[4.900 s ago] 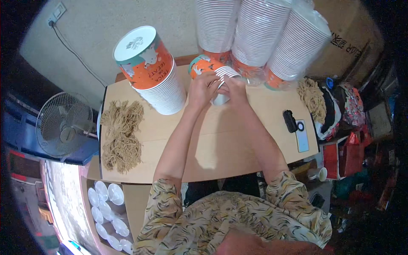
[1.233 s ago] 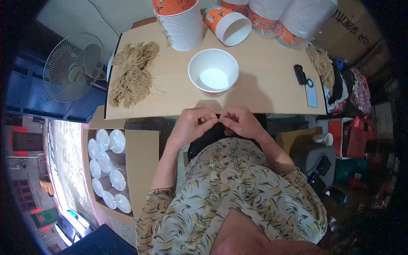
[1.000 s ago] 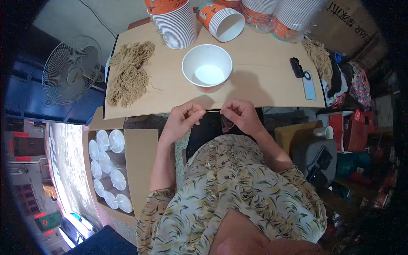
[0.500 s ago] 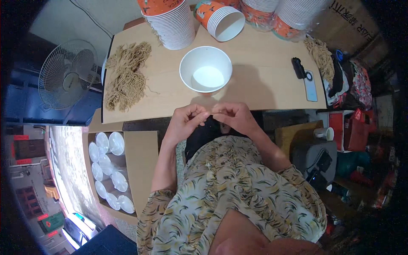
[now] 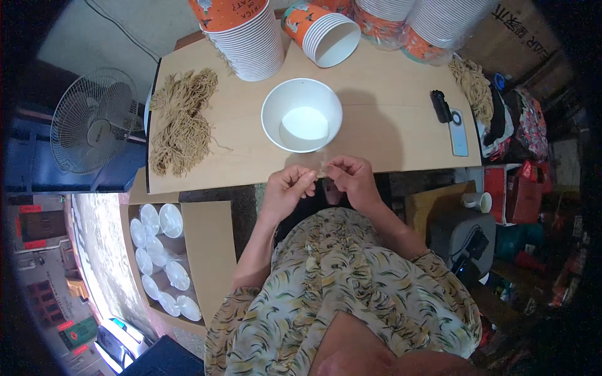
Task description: Tying rubber bands around paper bowls and stacking them.
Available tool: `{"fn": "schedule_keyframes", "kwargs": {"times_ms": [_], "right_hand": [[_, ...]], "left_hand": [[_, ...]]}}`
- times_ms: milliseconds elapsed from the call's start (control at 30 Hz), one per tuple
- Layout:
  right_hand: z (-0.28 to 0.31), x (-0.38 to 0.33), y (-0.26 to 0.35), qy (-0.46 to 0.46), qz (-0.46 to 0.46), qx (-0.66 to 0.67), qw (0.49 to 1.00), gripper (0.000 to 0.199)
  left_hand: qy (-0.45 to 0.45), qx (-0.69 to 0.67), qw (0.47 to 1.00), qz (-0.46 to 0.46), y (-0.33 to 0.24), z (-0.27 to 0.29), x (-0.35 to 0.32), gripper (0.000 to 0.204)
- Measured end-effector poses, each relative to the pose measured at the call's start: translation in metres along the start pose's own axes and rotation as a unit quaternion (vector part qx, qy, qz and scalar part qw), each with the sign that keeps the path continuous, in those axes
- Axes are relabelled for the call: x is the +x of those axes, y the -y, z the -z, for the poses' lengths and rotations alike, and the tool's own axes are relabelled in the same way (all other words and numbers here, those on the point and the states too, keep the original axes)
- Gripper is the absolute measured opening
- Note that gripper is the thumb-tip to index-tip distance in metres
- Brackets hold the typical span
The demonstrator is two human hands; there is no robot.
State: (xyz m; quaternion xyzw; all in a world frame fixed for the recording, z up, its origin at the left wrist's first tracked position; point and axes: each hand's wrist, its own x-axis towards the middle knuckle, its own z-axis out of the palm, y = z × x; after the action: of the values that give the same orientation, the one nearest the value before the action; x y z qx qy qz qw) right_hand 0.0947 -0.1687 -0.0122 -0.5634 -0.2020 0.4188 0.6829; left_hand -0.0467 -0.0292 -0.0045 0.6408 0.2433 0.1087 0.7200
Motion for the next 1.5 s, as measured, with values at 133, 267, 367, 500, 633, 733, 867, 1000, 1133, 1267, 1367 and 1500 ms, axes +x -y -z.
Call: {"fn": "schedule_keyframes", "kwargs": {"times_ms": [133, 267, 367, 500, 633, 733, 867, 1000, 1133, 1267, 1367, 1500], "right_hand": [[0.005, 0.000, -0.001, -0.011, -0.019, -0.004, 1.000, 0.012], [0.013, 0.006, 0.026, -0.073, 0.048, -0.072, 0.994, 0.011], [0.012, 0.017, 0.041, -0.038, 0.116, -0.143, 0.982, 0.009], [-0.001, 0.026, 0.044, -0.025, 0.139, -0.125, 0.982, 0.014], [-0.008, 0.028, 0.043, -0.001, 0.111, -0.122, 0.986, 0.009], [-0.011, 0.029, 0.034, 0.006, 0.069, -0.145, 0.987, 0.009], [-0.013, 0.025, 0.027, 0.028, 0.007, -0.175, 0.984, 0.011], [-0.015, 0.019, 0.022, 0.031, -0.025, -0.180, 0.983, 0.012], [-0.016, 0.017, 0.018, 0.038, -0.026, -0.179, 0.983, 0.013], [-0.016, 0.019, 0.013, 0.029, 0.005, -0.202, 0.979, 0.013], [-0.016, 0.019, 0.014, 0.035, 0.027, -0.220, 0.975, 0.012], [-0.015, 0.019, 0.012, 0.030, 0.023, -0.214, 0.976, 0.012]], "left_hand": [[-0.022, 0.027, 0.999, -0.005, -0.007, 0.001, -0.003, 0.015], [-0.135, 0.286, 0.931, -0.180, -0.042, 0.027, 0.003, 0.012], [-0.144, 0.385, 0.880, -0.239, -0.050, 0.029, 0.023, 0.016], [-0.086, 0.468, 0.841, -0.257, -0.024, 0.032, 0.024, 0.022], [-0.125, 0.500, 0.807, -0.289, -0.016, 0.012, 0.006, 0.025], [-0.134, 0.503, 0.800, -0.299, -0.004, 0.007, 0.001, 0.027], [-0.149, 0.491, 0.806, -0.296, 0.006, 0.003, -0.005, 0.028], [-0.147, 0.488, 0.815, -0.275, 0.006, 0.001, -0.010, 0.029], [-0.141, 0.487, 0.816, -0.278, 0.007, 0.000, -0.011, 0.030], [-0.133, 0.489, 0.818, -0.270, 0.009, -0.001, -0.011, 0.031], [-0.132, 0.483, 0.824, -0.266, 0.011, -0.002, -0.010, 0.030], [-0.134, 0.473, 0.826, -0.274, 0.012, -0.001, -0.008, 0.029]]}}
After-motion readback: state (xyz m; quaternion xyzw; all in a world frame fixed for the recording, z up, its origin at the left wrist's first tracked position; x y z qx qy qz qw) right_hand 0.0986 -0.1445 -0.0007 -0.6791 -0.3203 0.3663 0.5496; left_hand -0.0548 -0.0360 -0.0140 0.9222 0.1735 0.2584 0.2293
